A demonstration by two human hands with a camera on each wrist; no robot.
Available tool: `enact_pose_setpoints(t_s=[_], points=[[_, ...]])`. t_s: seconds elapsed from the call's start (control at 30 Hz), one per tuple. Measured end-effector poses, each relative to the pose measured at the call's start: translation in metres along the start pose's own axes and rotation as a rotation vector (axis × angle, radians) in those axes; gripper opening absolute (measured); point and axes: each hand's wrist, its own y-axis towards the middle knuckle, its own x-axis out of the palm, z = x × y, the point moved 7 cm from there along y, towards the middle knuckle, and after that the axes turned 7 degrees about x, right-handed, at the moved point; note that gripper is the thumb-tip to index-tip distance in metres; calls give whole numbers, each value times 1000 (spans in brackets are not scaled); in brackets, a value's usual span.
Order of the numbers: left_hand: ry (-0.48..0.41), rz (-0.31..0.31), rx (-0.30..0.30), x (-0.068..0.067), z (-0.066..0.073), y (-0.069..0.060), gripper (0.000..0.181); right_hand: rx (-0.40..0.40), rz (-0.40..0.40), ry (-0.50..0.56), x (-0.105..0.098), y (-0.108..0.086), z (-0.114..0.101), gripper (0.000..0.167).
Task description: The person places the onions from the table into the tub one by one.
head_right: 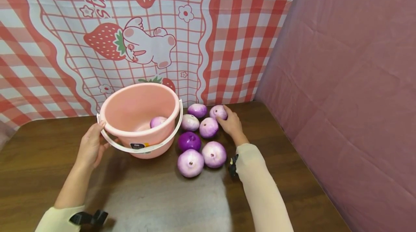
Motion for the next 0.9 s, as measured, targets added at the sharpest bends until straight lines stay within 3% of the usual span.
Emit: enact_pose_setpoints(t_s=[0.33,0.9], points=[[12,-11,10,1,0,0,15,31,54,90,2,1,5,62],[8,3,-13,0,0,0,7,103,146,184,-1,1,11,57]])
